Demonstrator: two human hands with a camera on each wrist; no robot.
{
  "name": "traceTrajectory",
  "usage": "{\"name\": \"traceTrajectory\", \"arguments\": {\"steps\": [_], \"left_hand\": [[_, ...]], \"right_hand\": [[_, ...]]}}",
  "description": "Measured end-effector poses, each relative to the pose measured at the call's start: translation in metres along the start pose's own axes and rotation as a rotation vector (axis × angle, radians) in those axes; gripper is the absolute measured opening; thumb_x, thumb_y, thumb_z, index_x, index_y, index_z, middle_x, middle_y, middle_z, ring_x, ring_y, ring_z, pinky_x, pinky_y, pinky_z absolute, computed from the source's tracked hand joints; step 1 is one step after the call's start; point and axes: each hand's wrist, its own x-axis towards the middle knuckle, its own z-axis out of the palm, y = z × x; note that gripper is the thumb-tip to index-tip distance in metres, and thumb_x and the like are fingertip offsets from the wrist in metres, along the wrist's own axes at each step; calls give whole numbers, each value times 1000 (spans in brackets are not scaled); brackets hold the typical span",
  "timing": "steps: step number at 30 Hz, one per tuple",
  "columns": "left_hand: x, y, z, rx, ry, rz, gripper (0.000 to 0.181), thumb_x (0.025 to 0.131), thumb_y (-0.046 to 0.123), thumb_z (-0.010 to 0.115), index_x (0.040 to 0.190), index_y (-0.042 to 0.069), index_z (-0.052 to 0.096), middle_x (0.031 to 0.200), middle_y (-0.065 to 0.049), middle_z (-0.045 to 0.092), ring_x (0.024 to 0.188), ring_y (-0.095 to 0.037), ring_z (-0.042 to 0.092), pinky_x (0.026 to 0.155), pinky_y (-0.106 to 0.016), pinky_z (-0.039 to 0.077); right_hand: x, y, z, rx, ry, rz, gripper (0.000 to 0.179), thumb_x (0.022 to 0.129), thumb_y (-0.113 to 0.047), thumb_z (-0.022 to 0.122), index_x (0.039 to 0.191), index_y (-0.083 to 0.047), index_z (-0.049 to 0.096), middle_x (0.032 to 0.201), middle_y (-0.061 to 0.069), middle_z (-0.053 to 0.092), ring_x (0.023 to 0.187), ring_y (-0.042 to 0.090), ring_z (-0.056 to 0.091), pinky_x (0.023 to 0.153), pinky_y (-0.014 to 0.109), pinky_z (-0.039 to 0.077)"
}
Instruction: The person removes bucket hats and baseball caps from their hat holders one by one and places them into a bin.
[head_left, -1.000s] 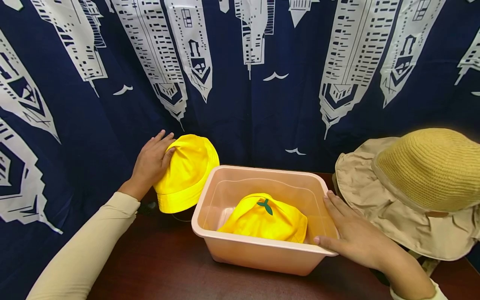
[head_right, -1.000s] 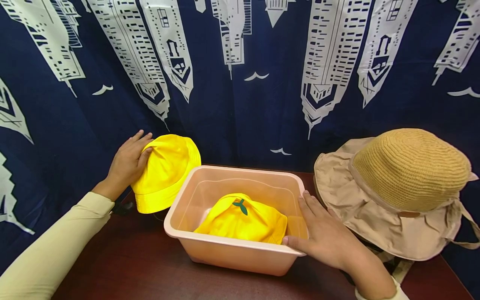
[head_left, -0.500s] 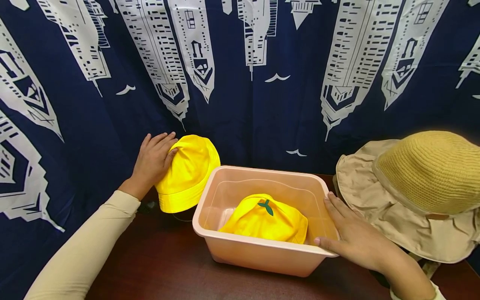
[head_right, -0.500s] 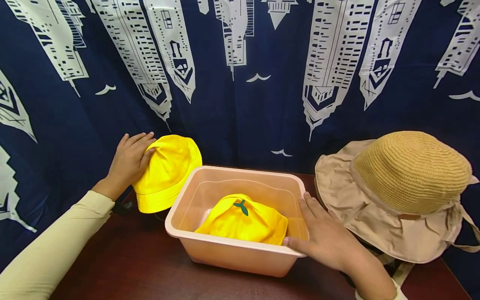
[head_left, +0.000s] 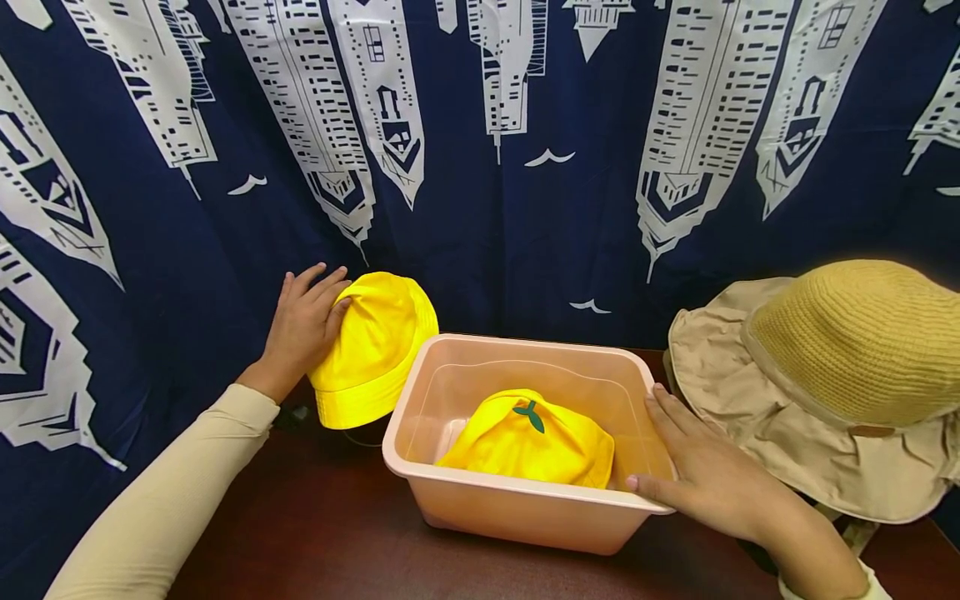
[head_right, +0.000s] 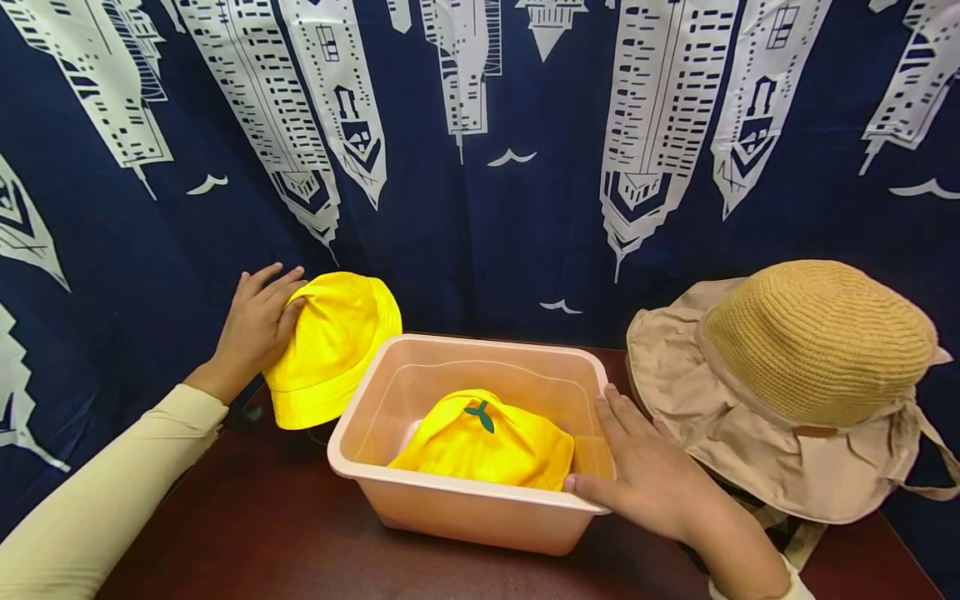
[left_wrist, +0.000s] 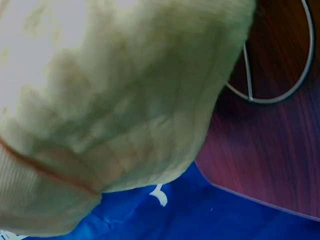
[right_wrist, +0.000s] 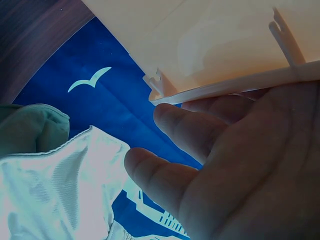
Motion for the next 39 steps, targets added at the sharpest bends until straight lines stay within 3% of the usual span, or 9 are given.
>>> {"name": "traceTrajectory", "arguments": {"steps": [9, 19, 32, 39], "left_hand": [[-3, 4, 12, -150, 68, -30, 32, 102, 17, 57, 128, 2, 65, 140, -13, 57, 143, -31, 36, 118, -55, 17], [-7, 12, 21, -270, 108, -171, 35, 104, 22, 52, 130, 1, 62, 145, -13, 53, 147, -26, 28, 119, -50, 18], [-13, 15, 27, -322, 152, -190, 40, 105, 29, 48, 133, 3, 61, 144, -13, 53, 146, -26, 29, 120, -48, 16], [-8, 10, 17, -220, 92, -113, 40, 106, 31, 48, 132, 4, 62, 142, -14, 55, 146, -28, 29, 120, -53, 11]], "right_hand": [[1, 2, 2, 2, -4, 0, 101, 88, -61, 63, 156, 1, 22, 165, 16, 12, 144, 44, 23, 106, 68, 27], [3, 2, 3, -7, -1, -5, 100, 88, -60, 63, 156, 1, 22, 164, 16, 12, 144, 44, 24, 106, 68, 27], [2, 2, 3, -10, 14, -11, 101, 88, -60, 64, 156, 1, 22, 164, 18, 14, 142, 46, 26, 104, 69, 30], [2, 2, 3, -16, 12, -14, 101, 87, -60, 64, 156, 1, 23, 164, 18, 14, 141, 47, 27, 103, 70, 31]]}}
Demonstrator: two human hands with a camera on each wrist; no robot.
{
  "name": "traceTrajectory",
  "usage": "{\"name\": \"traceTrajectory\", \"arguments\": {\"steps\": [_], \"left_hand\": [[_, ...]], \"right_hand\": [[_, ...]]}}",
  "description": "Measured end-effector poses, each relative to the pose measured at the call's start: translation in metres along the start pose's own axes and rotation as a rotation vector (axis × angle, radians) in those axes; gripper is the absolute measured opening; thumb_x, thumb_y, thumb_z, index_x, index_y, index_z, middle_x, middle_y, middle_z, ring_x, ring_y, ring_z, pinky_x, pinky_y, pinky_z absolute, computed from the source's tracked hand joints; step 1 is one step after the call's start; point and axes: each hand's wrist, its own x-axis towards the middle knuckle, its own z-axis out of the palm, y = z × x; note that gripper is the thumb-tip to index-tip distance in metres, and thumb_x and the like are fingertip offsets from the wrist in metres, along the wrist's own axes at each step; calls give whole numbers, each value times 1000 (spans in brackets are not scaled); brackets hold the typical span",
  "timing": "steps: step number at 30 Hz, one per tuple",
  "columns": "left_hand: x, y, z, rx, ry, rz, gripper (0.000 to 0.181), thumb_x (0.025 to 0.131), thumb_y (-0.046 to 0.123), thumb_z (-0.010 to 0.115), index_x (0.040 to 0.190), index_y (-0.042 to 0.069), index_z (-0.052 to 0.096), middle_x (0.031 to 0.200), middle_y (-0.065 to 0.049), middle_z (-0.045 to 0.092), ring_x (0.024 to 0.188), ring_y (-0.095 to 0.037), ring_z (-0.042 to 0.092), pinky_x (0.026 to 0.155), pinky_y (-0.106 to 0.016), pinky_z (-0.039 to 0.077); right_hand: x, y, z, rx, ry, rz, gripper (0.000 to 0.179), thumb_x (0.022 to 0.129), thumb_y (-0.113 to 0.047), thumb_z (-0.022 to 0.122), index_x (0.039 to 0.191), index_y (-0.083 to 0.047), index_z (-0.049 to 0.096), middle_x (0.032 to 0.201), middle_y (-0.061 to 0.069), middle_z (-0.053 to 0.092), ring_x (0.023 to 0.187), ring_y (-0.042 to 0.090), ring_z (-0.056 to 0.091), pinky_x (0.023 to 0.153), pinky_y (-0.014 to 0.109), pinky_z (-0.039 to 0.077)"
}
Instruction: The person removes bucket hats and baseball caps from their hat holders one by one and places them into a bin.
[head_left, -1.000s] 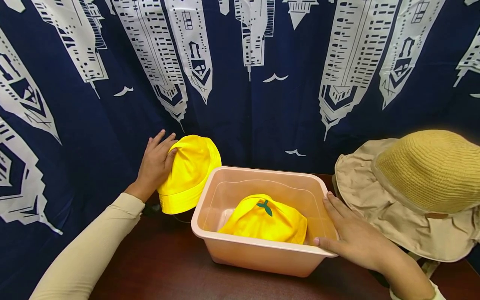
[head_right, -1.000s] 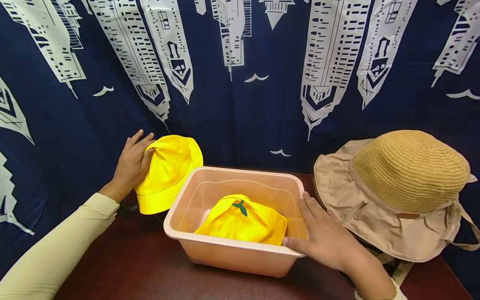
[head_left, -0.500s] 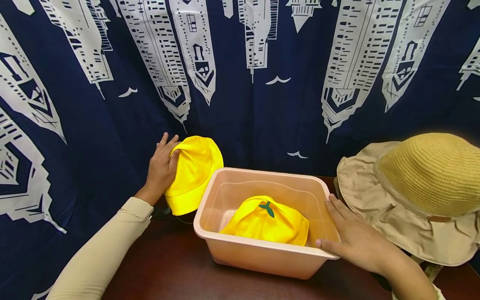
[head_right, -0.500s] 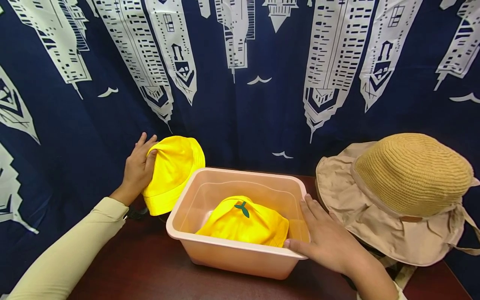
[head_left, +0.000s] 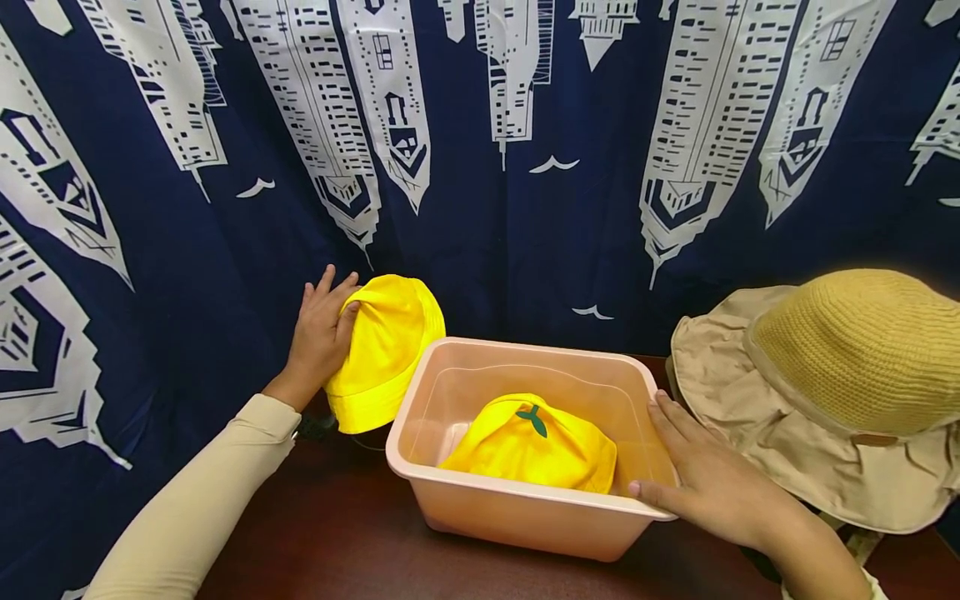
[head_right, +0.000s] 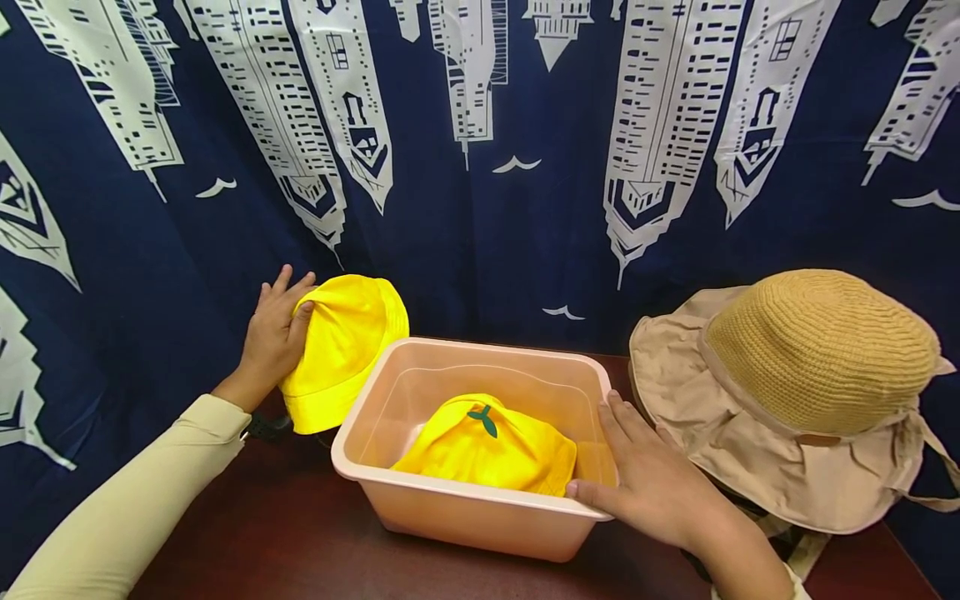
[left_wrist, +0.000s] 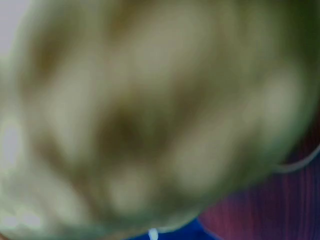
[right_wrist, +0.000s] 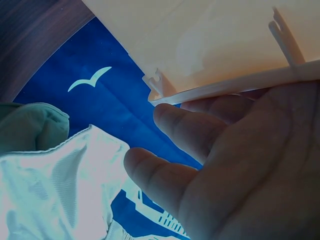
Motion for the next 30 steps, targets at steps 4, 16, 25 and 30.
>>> {"name": "traceTrajectory", "arguments": {"steps": [4, 16, 25, 30], "left_hand": [[7, -3, -10, 85, -30, 57, 40, 105, 31, 49, 131, 5, 63, 141, -13, 56, 146, -29, 29, 119, -55, 11], [20, -8, -34, 143, 62, 57, 38, 105, 29, 50, 128, 3, 65, 137, -14, 59, 144, -29, 34, 120, -53, 11], [25, -6, -35, 122, 11, -34, 34, 104, 21, 52, 130, 2, 64, 140, -12, 56, 146, -29, 29, 119, -56, 8], [22, -8, -37, 135, 15, -45, 33, 103, 18, 53, 129, 1, 64, 139, -13, 57, 145, -29, 30, 118, -59, 10]], "right_hand": [[-1, 0, -2, 6, -4, 2, 101, 87, -61, 64, 156, 2, 23, 164, 18, 14, 142, 47, 26, 104, 69, 30], [-3, 3, -4, 21, 0, 3, 101, 87, -59, 65, 156, 2, 22, 164, 18, 14, 143, 46, 25, 104, 69, 29], [-1, 4, -3, 19, 4, -2, 101, 88, -59, 64, 156, 2, 21, 163, 19, 14, 143, 46, 25, 105, 68, 30], [1, 2, -2, 17, 3, -10, 101, 88, -60, 64, 155, 2, 23, 163, 19, 14, 142, 47, 26, 104, 69, 31]]}}
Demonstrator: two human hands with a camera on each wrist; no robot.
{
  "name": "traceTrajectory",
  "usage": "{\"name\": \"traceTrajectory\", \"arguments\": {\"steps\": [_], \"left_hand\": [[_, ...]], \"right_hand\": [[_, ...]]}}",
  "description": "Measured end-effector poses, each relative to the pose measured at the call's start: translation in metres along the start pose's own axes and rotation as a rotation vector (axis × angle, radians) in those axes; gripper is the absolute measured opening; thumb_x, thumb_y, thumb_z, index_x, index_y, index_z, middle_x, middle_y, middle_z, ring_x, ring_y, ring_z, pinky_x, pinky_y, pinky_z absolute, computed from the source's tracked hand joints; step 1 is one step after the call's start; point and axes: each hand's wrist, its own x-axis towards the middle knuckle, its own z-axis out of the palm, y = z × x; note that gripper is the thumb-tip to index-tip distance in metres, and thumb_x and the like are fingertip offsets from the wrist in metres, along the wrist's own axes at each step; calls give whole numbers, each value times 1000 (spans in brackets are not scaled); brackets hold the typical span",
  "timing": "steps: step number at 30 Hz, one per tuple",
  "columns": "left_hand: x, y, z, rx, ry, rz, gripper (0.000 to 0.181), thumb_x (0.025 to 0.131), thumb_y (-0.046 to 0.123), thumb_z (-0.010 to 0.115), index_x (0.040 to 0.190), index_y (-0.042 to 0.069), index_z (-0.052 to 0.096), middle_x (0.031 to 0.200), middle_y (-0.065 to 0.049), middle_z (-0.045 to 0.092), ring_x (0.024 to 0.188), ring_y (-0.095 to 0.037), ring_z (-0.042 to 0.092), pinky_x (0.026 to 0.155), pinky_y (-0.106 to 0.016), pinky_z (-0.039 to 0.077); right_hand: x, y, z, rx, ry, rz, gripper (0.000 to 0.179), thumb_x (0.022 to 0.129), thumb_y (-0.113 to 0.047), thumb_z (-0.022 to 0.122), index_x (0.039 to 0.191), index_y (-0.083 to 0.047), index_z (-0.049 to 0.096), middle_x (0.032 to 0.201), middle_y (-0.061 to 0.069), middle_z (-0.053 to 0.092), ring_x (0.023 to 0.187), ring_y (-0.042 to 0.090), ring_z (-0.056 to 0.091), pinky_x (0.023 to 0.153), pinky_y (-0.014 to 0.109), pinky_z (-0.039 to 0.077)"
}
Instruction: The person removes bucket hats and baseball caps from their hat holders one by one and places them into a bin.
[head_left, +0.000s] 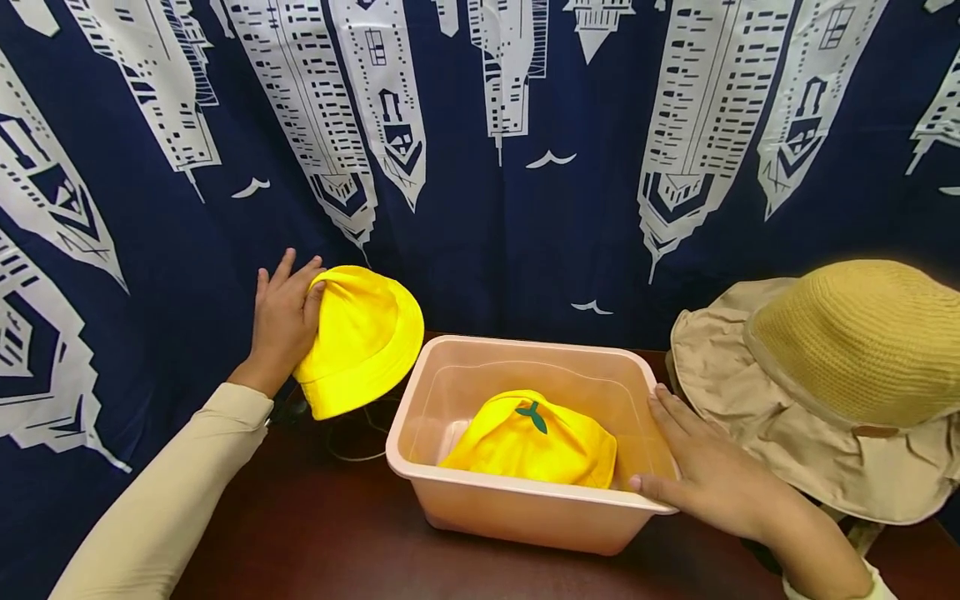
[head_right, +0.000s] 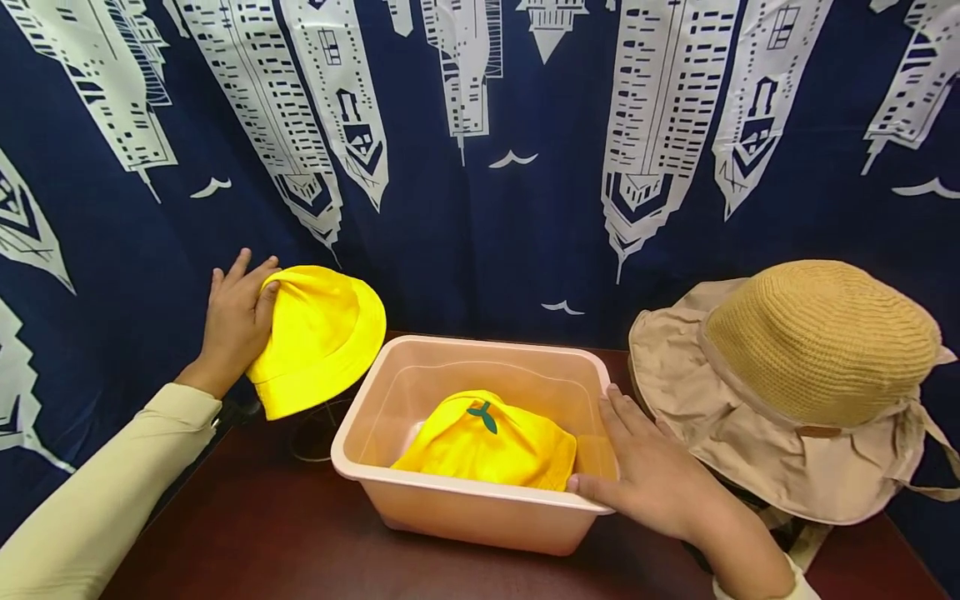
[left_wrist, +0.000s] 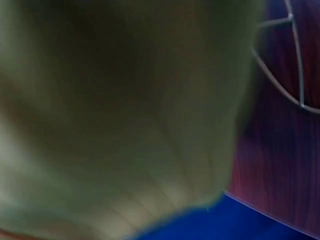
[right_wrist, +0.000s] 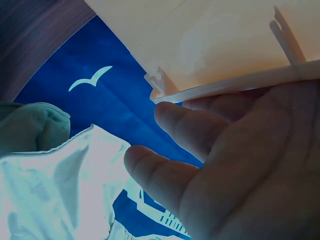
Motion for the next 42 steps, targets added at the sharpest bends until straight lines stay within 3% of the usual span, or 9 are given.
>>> {"name": "traceTrajectory", "arguments": {"steps": [13, 19, 30, 38, 42], "left_hand": [[1, 0, 5, 9, 57, 56, 31, 102, 17, 57, 128, 2, 65, 136, -12, 60, 144, -29, 34, 117, -60, 10], [4, 3, 6, 16, 43, 71, 32, 101, 17, 57, 128, 2, 65, 136, -13, 60, 144, -29, 33, 117, -60, 9], [8, 6, 1, 26, 72, 85, 32, 102, 19, 56, 127, 2, 65, 136, -14, 59, 144, -29, 33, 118, -58, 8], [5, 1, -3, -9, 203, 45, 32, 102, 18, 54, 126, -1, 65, 135, -14, 60, 142, -27, 37, 119, -55, 11], [4, 1, -2, -24, 215, 22, 36, 105, 24, 50, 126, -1, 64, 135, -14, 60, 142, -27, 38, 119, -53, 12]], "right_hand": [[0, -2, 0, 15, -7, 6, 100, 88, -61, 63, 156, 1, 23, 164, 17, 14, 144, 44, 23, 106, 68, 28], [-1, -3, 1, 21, -9, 11, 100, 88, -60, 64, 155, 2, 25, 164, 18, 15, 144, 44, 24, 106, 68, 29], [-3, -2, 2, 21, -11, 7, 99, 88, -60, 63, 156, 1, 24, 164, 17, 14, 146, 41, 22, 107, 67, 27], [0, -2, 2, 30, -11, -4, 98, 89, -59, 62, 156, 1, 23, 164, 17, 13, 147, 40, 19, 110, 66, 24], [-2, -3, 1, 22, -7, 1, 99, 89, -60, 63, 156, 1, 23, 164, 17, 14, 146, 41, 21, 108, 67, 26]]}}
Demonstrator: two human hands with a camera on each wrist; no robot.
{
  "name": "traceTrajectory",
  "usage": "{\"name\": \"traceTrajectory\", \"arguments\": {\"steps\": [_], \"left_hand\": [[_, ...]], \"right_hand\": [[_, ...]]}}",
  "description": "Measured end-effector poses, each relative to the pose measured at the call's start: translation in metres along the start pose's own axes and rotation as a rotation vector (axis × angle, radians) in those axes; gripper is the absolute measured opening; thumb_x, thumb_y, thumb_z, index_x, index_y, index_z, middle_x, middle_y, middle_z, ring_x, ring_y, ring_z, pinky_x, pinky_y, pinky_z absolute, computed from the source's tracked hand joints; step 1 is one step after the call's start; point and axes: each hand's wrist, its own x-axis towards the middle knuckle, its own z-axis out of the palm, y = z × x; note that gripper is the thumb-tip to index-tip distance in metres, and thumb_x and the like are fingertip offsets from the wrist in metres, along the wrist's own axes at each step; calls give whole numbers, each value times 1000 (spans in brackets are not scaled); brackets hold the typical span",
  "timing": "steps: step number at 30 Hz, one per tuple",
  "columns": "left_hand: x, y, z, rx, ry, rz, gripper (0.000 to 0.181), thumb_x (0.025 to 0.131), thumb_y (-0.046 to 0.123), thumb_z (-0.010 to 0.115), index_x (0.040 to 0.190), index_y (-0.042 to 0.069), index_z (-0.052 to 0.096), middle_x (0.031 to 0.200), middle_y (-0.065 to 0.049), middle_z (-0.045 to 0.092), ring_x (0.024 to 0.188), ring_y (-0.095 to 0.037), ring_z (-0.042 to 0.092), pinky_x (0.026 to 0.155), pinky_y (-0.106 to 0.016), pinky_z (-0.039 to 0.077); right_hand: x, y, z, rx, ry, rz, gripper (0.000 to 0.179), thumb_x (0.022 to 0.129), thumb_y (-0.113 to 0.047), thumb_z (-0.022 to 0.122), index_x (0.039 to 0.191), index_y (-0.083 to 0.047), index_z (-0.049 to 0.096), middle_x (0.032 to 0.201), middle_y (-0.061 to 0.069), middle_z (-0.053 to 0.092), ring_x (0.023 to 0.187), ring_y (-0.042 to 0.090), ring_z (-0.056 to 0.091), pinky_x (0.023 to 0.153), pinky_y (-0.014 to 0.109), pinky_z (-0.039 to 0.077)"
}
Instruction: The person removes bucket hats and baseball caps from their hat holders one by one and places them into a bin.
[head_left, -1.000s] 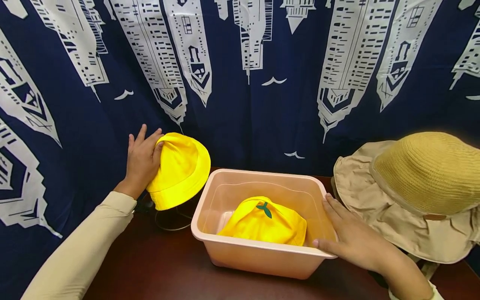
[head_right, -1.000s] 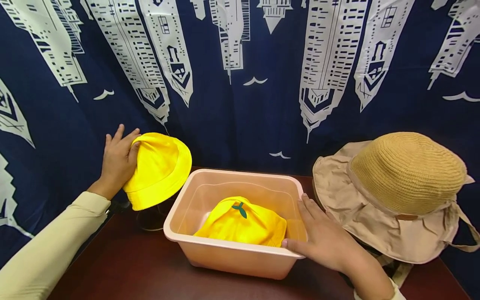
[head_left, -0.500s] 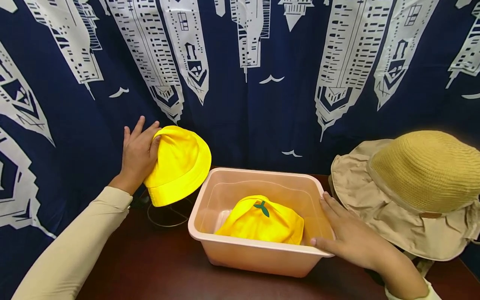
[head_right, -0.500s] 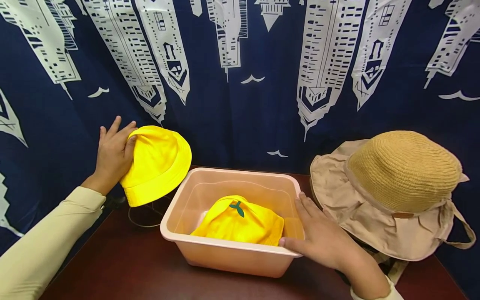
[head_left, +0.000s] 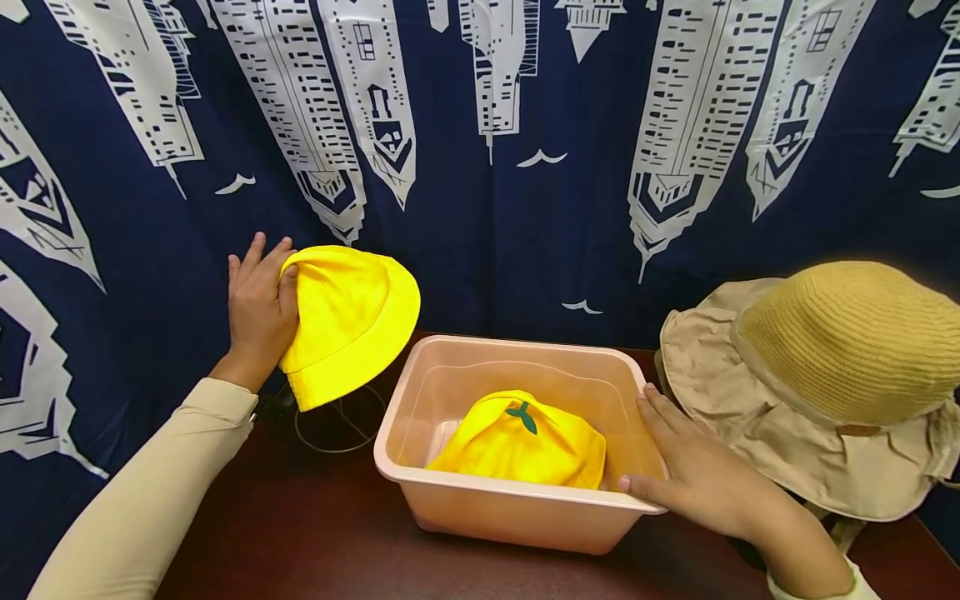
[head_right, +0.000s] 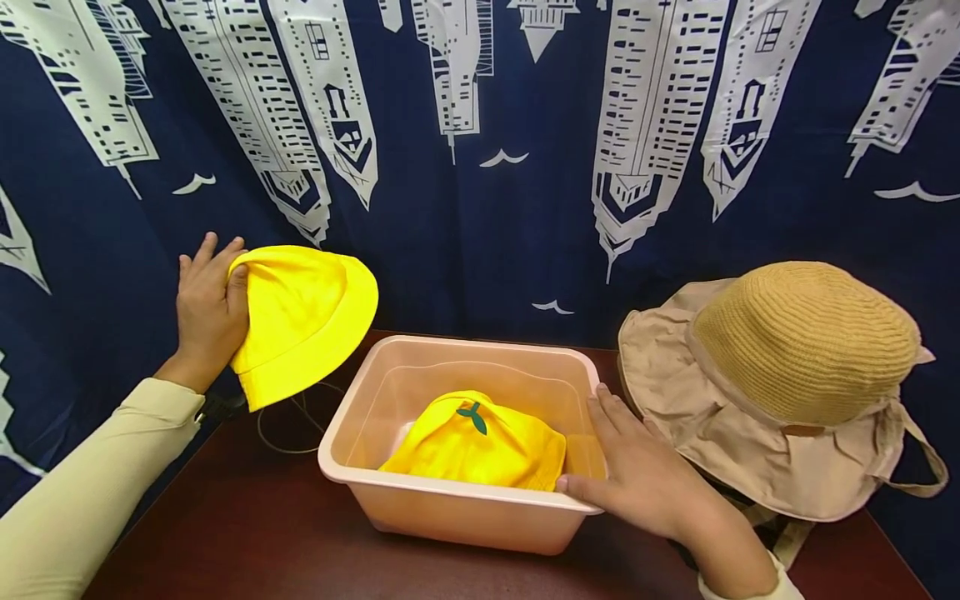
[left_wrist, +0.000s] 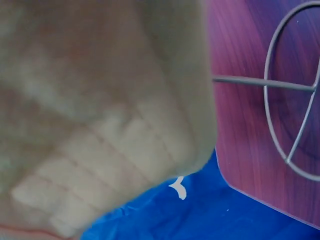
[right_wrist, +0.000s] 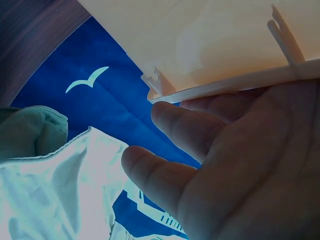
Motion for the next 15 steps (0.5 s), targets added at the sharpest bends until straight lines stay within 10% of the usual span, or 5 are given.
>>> {"name": "traceTrajectory", "arguments": {"steps": [15], "left_hand": [[1, -4, 4, 29, 23, -3, 35, 104, 23, 51, 125, -1, 64, 132, -16, 62, 141, -29, 39, 120, -50, 13]], "right_hand": [[0, 0, 0, -9, 2, 7, 99, 88, -61, 63, 155, 1, 24, 164, 16, 14, 146, 41, 22, 108, 67, 27]]}}
